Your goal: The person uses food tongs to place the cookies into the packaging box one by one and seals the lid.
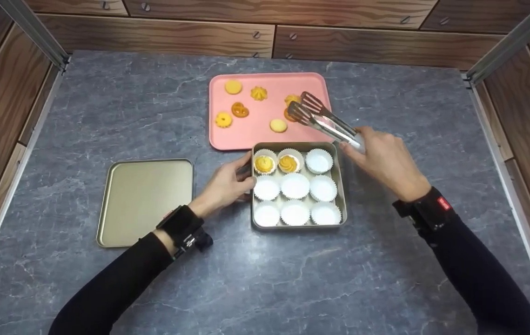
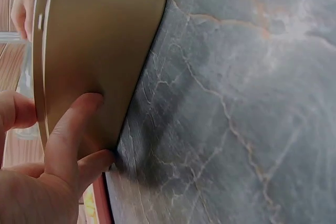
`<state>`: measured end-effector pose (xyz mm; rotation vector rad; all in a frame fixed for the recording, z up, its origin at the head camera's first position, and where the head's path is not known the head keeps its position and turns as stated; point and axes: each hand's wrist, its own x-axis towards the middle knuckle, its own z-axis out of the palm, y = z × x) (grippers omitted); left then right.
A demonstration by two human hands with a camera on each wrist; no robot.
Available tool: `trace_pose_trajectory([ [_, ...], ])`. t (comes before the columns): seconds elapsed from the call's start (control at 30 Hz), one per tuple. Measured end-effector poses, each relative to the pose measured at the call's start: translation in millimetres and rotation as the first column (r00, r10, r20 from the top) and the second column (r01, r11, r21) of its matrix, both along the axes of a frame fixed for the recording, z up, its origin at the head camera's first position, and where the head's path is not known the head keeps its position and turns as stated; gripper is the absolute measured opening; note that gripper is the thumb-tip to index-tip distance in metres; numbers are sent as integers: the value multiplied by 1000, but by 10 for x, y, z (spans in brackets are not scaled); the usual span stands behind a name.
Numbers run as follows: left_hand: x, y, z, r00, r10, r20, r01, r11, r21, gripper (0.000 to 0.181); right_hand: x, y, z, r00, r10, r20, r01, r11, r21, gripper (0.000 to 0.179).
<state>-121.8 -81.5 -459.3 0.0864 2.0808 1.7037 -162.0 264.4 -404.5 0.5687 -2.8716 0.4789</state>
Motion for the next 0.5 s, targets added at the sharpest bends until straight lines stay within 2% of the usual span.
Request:
trace_pose_trajectory([
  [0.13, 4, -7, -8, 1000, -4, -5, 4, 1000, -6, 80, -129, -22, -10, 1000, -2, 22, 1, 998, 66, 45],
  [0.27, 11, -10, -16, 1000, -3, -12, 2, 1000, -6, 80, -230, -28, -27, 995, -35, 95, 23, 993, 119, 45],
  [0.37, 13, -7, -17, 1000, 1, -22, -1, 1000, -5, 79, -291, -18, -41, 989, -58, 133, 40, 990, 132, 47],
  [0.5, 12, -2, -7, 1000, -1, -31, 1, 1000, 2, 80, -348, 3, -71, 988, -68, 141, 49, 990, 134, 49],
])
